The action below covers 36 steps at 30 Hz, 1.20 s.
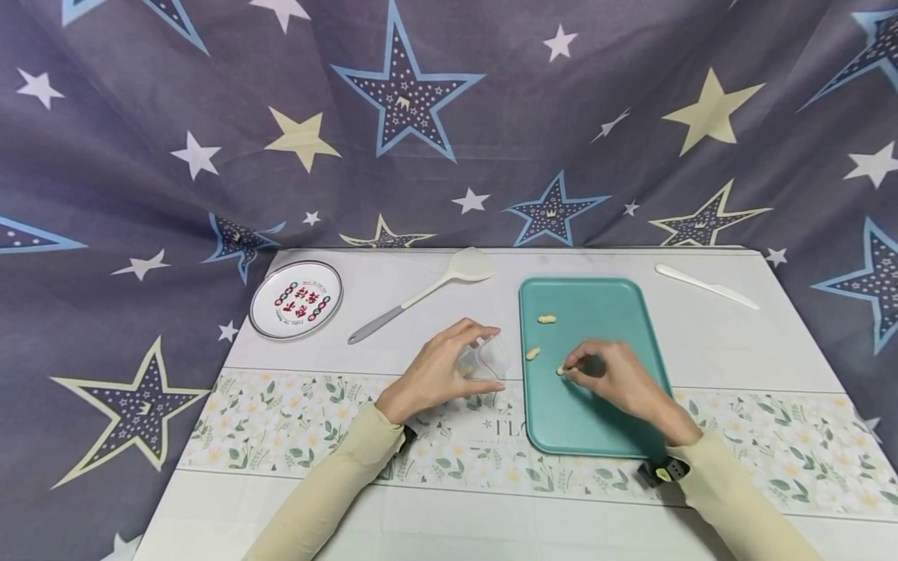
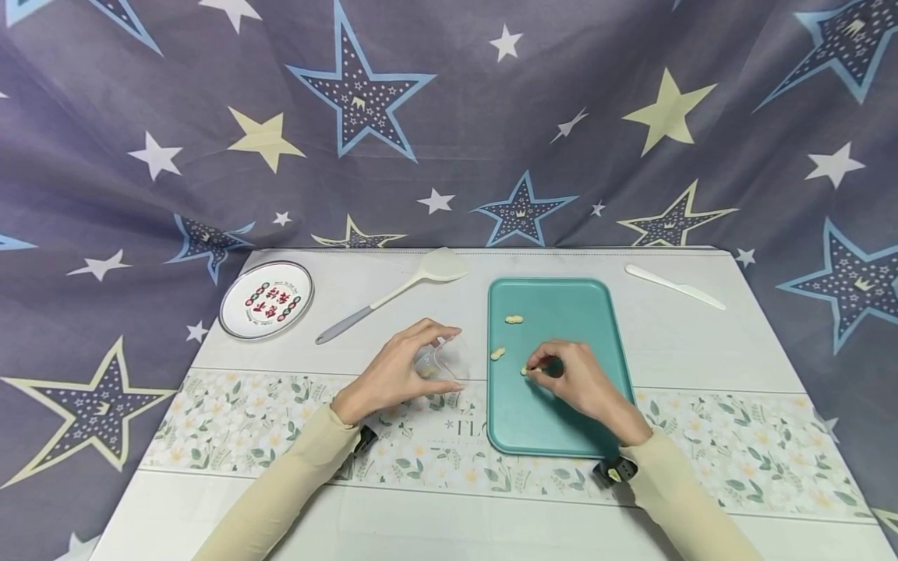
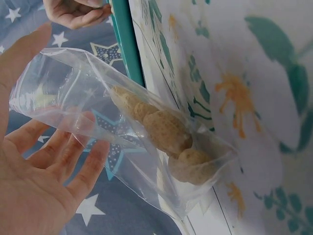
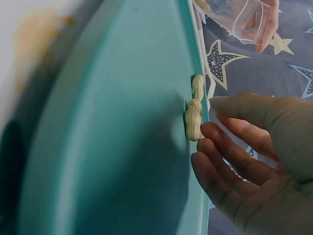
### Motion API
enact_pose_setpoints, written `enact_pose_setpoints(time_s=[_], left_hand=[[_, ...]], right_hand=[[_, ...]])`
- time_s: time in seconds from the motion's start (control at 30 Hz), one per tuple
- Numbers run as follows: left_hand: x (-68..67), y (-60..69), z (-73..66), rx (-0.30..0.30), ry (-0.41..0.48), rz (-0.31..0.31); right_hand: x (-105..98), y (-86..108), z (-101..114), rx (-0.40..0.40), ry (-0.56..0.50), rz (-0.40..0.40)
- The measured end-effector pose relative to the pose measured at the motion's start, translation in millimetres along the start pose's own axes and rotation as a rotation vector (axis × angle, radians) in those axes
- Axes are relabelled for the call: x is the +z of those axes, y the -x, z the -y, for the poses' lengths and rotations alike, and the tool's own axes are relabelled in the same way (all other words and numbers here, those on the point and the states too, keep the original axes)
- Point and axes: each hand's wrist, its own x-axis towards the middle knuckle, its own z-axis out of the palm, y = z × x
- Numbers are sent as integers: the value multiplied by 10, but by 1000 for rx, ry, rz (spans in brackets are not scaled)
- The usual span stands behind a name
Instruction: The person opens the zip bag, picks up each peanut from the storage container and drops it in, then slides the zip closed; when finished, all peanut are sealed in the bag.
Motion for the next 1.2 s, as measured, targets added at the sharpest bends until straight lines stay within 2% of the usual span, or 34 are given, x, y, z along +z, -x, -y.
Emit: enact_pose_setpoints(time_s=[0.47,1.2], left_hand=[[-4,-4,4,-1,1,6],[38,-2,12,21,-16,5]], right_hand=[[10,92,9,16,46,45],[82,110,31,22,-13,39]])
